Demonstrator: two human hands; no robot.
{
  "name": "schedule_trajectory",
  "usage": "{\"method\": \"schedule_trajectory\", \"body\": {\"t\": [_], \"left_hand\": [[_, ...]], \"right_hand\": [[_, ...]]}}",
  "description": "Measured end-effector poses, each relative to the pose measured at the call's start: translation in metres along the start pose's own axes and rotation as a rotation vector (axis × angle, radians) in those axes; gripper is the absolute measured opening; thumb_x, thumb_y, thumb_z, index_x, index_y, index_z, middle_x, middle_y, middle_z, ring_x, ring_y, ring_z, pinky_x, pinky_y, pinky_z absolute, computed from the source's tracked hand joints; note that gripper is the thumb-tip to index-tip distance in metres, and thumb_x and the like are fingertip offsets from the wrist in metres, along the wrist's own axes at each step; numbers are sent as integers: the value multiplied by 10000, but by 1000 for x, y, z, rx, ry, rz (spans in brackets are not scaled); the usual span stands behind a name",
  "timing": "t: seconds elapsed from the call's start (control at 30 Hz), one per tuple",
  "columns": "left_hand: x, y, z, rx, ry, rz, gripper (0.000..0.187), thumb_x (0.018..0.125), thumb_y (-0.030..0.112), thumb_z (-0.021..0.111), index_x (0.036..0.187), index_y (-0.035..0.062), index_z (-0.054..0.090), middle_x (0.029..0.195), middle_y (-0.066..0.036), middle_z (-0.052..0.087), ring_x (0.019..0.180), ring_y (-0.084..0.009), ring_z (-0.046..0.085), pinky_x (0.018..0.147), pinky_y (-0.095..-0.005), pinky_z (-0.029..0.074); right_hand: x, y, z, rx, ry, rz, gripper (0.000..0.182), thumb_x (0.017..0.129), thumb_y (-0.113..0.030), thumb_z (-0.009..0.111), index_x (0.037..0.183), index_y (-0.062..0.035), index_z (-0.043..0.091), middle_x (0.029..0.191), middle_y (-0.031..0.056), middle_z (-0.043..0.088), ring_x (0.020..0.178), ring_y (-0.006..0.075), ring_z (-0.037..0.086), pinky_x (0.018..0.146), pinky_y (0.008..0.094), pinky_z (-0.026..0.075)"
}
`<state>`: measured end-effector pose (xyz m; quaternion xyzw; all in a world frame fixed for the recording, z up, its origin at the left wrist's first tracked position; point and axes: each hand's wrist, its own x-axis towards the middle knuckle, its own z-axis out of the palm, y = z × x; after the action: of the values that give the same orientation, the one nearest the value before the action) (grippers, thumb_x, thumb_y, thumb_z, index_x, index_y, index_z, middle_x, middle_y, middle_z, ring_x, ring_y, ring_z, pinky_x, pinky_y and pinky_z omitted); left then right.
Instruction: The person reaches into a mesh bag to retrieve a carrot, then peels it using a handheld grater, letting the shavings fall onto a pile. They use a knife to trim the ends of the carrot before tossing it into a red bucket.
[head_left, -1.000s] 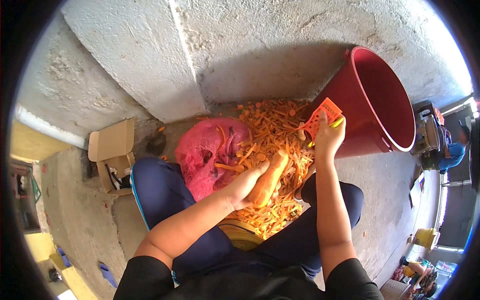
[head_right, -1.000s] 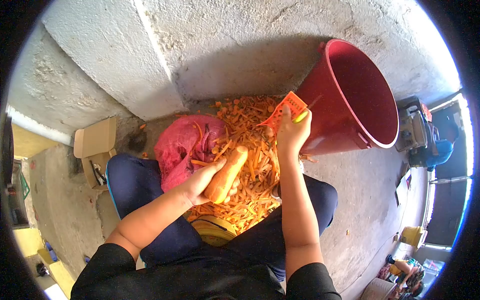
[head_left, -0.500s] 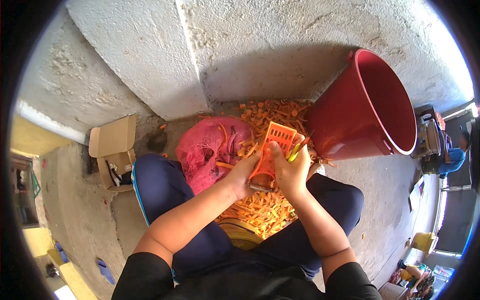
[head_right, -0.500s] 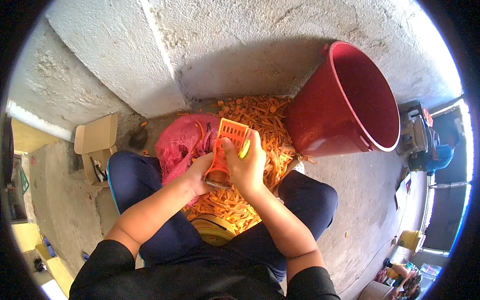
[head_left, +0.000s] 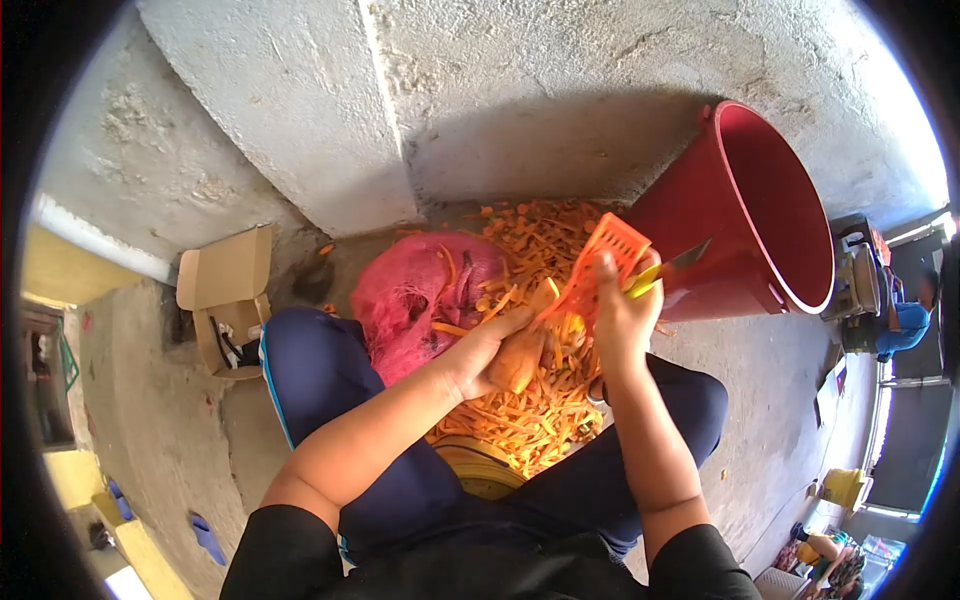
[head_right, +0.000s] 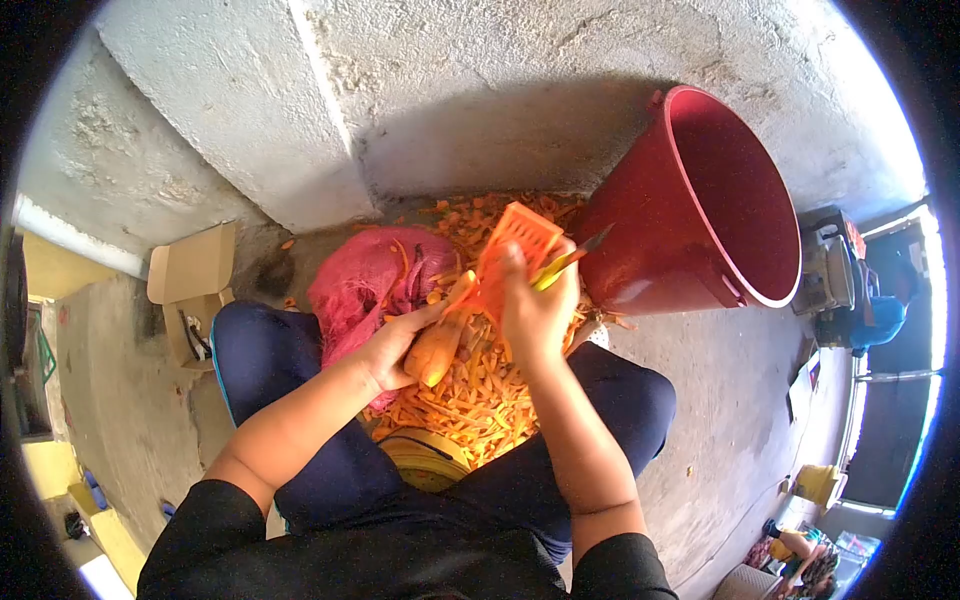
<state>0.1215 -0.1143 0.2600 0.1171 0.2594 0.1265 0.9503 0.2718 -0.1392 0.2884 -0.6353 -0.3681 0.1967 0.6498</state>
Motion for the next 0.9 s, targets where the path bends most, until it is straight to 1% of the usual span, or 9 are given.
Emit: {"method": "schedule_trajectory", "body": {"t": [0.03, 0.17, 0.43, 0.57, 0.6, 0.63, 0.7, 0.83, 0.9], "left_hand": [[3, 0, 0, 4, 34, 3, 346, 862, 334, 424, 1077, 68, 474, 920, -71, 570, 772, -190, 573, 667, -353, 494], [17, -6, -12, -168, -10, 8, 326, 883, 319, 375, 1059, 70, 490, 950, -81, 576, 831, -198, 580, 714, -363, 487], [10, -5, -3, -52, 54, 27, 366, 893, 359, 320, 1058, 73, 477, 911, -92, 579, 792, -205, 582, 672, -346, 488], [7, -12, -13, 235, -93, 71, 385, 895, 387, 298, 1031, 75, 477, 834, -86, 570, 719, -194, 572, 578, -327, 486], [5, -18, -12, 222, -121, 54, 386, 890, 397, 313, 1029, 73, 468, 812, -87, 554, 703, -195, 562, 538, -321, 482], [3, -18, -9, 199, -140, 40, 385, 887, 398, 323, 1035, 71, 463, 815, -89, 551, 702, -200, 561, 538, -323, 482], [-3, -16, -2, 156, -173, 13, 387, 881, 400, 343, 1048, 68, 451, 823, -93, 546, 702, -211, 559, 540, -327, 482], [4, -3, -13, 20, 11, 9, 360, 851, 386, 436, 1085, 113, 437, 859, -89, 550, 722, -210, 566, 522, -357, 498], [7, -1, -18, -14, 24, 2, 362, 861, 392, 405, 1081, 109, 459, 897, -86, 567, 746, -212, 574, 585, -395, 502]], "right_hand": [[-14, -21, 6, 111, -91, 164, 185, 815, -137, 561, 925, -40, 448, 738, 23, 532, 586, 58, 497, 510, 189, 421], [-36, -10, 13, 8, -161, 48, 242, 776, -100, 602, 941, -8, 450, 738, 95, 602, 607, 105, 565, 564, 242, 460], [-37, -8, 15, -162, -139, 17, 275, 753, -130, 624, 932, -4, 457, 722, 133, 600, 640, 186, 587, 590, 286, 451], [5, 14, -3, -302, 113, -58, 257, 752, -144, 633, 902, -24, 463, 740, 116, 556, 677, 129, 485, 627, 286, 428], [22, 19, -12, -246, 176, -82, 239, 762, -129, 619, 901, -18, 459, 744, 102, 558, 669, 144, 499, 630, 285, 432], [33, 21, -19, -357, 281, -122, 155, 793, -88, 579, 909, -29, 496, 788, 42, 562, 656, 92, 505, 583, 238, 443], [44, 21, -32, -290, 314, -53, 152, 800, -103, 573, 908, -29, 496, 773, 34, 550, 646, 81, 492, 570, 228, 434], [17, 7, -16, -92, 129, -131, 162, 812, -130, 562, 910, -27, 486, 769, 16, 525, 622, 57, 475, 554, 205, 420], [-8, -9, -1, 49, -18, -13, 191, 809, -131, 571, 931, -26, 468, 771, 15, 523, 627, 59, 476, 561, 202, 421]]}}
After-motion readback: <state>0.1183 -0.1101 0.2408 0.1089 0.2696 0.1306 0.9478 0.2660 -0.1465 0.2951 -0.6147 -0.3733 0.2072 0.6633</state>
